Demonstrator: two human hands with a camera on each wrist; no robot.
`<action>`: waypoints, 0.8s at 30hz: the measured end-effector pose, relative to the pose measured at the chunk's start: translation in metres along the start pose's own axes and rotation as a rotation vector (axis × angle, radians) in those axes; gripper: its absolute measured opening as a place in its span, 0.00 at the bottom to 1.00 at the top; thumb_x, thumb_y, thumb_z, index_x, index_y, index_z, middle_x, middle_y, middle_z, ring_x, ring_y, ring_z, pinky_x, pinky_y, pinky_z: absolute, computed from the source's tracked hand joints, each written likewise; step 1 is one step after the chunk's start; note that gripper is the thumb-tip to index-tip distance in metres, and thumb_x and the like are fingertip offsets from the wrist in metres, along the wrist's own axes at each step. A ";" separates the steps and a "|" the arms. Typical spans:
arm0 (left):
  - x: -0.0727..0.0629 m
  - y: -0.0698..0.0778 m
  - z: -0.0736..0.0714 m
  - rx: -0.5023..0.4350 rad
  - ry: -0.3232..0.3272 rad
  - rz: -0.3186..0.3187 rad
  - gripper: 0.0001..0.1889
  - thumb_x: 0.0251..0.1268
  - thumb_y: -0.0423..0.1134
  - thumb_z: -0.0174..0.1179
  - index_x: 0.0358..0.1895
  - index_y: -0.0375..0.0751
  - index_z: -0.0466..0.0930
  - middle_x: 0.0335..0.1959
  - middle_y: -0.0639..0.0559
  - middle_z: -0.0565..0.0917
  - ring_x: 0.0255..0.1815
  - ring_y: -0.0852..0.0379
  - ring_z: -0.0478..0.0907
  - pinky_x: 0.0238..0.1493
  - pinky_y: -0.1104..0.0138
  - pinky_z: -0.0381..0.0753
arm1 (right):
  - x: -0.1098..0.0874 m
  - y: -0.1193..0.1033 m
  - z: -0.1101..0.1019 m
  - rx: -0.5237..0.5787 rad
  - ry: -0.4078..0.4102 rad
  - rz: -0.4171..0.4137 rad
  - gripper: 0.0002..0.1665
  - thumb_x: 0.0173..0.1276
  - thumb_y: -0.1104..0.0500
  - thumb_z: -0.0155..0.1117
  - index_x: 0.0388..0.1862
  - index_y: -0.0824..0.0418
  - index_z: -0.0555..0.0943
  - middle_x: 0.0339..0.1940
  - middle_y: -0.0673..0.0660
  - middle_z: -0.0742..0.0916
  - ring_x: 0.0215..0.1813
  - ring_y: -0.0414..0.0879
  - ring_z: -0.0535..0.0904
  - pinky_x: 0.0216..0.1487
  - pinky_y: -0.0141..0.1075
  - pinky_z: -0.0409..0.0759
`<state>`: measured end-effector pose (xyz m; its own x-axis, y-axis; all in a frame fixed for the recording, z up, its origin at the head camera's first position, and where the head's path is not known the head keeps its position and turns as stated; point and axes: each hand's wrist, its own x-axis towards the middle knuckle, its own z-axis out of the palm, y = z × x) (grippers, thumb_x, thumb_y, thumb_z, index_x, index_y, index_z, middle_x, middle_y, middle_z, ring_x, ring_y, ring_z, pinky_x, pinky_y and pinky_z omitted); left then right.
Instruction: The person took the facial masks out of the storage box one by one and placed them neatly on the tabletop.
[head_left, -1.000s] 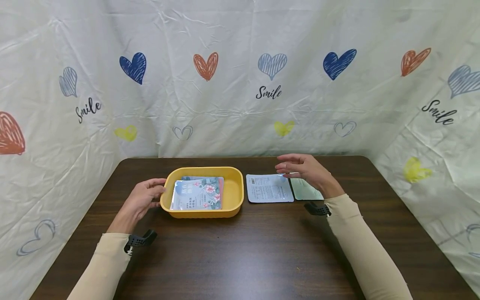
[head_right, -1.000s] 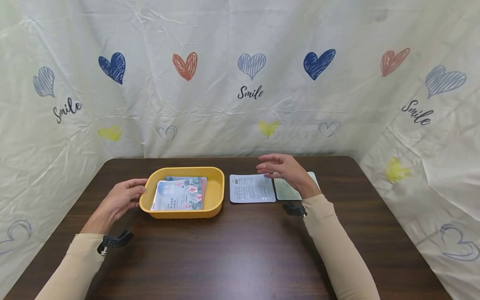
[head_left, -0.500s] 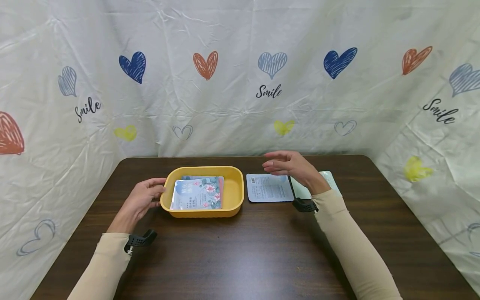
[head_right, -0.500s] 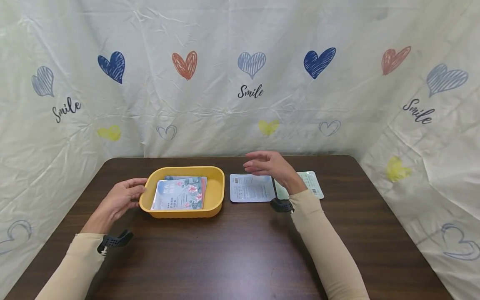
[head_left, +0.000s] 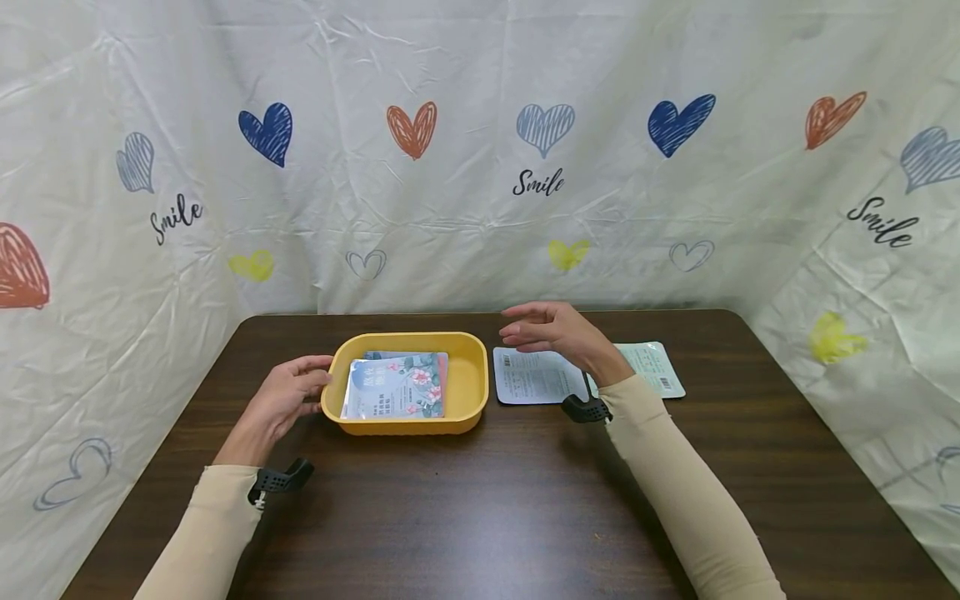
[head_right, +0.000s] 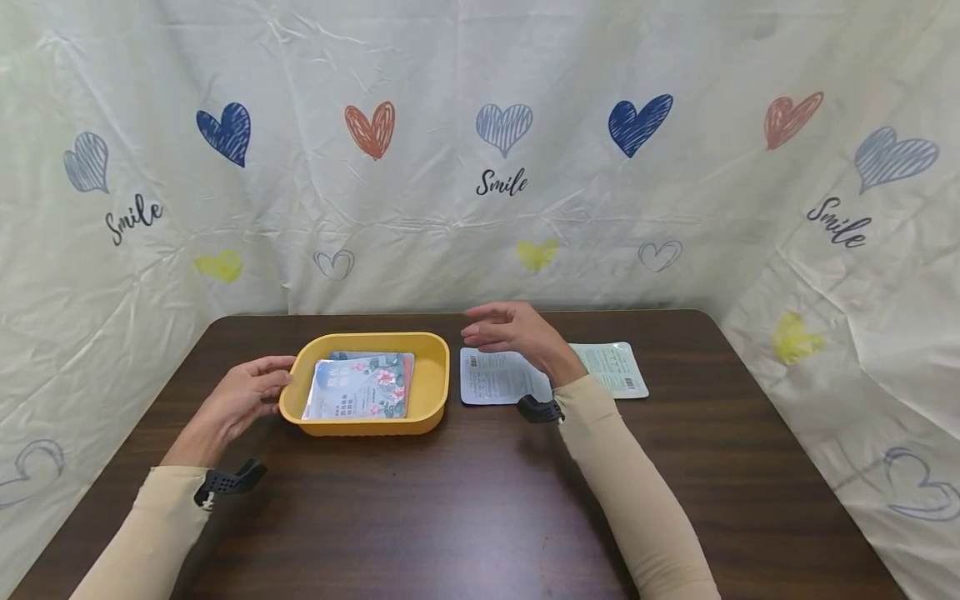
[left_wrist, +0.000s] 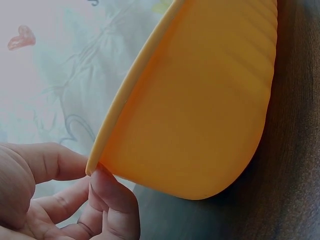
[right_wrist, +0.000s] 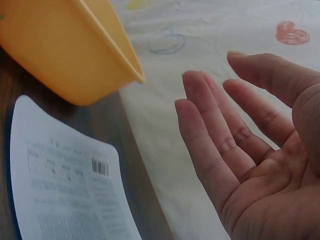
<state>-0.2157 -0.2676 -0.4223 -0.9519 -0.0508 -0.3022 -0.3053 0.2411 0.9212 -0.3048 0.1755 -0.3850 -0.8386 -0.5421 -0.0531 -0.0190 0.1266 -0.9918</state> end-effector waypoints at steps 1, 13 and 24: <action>0.000 0.000 0.000 -0.002 0.000 -0.001 0.28 0.77 0.40 0.55 0.76 0.39 0.64 0.70 0.36 0.69 0.55 0.43 0.76 0.46 0.68 0.84 | 0.002 0.000 0.002 0.000 -0.006 0.000 0.25 0.74 0.62 0.63 0.68 0.64 0.75 0.59 0.70 0.84 0.62 0.64 0.81 0.59 0.47 0.82; 0.000 -0.001 -0.001 -0.014 -0.005 0.002 0.27 0.77 0.39 0.56 0.75 0.39 0.65 0.70 0.35 0.69 0.53 0.45 0.78 0.46 0.67 0.85 | 0.023 -0.005 0.034 -0.012 -0.067 -0.012 0.26 0.71 0.63 0.67 0.67 0.64 0.77 0.59 0.66 0.85 0.59 0.56 0.84 0.62 0.53 0.79; 0.000 0.001 0.000 -0.024 -0.005 0.001 0.27 0.77 0.39 0.56 0.75 0.39 0.65 0.70 0.36 0.70 0.51 0.48 0.79 0.46 0.66 0.85 | 0.039 -0.007 0.059 -0.042 -0.124 -0.017 0.26 0.70 0.63 0.69 0.66 0.62 0.78 0.65 0.72 0.80 0.62 0.57 0.82 0.62 0.50 0.79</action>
<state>-0.2160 -0.2675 -0.4212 -0.9521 -0.0459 -0.3023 -0.3048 0.2178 0.9272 -0.3051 0.1050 -0.3873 -0.7644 -0.6426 -0.0530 -0.0573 0.1495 -0.9871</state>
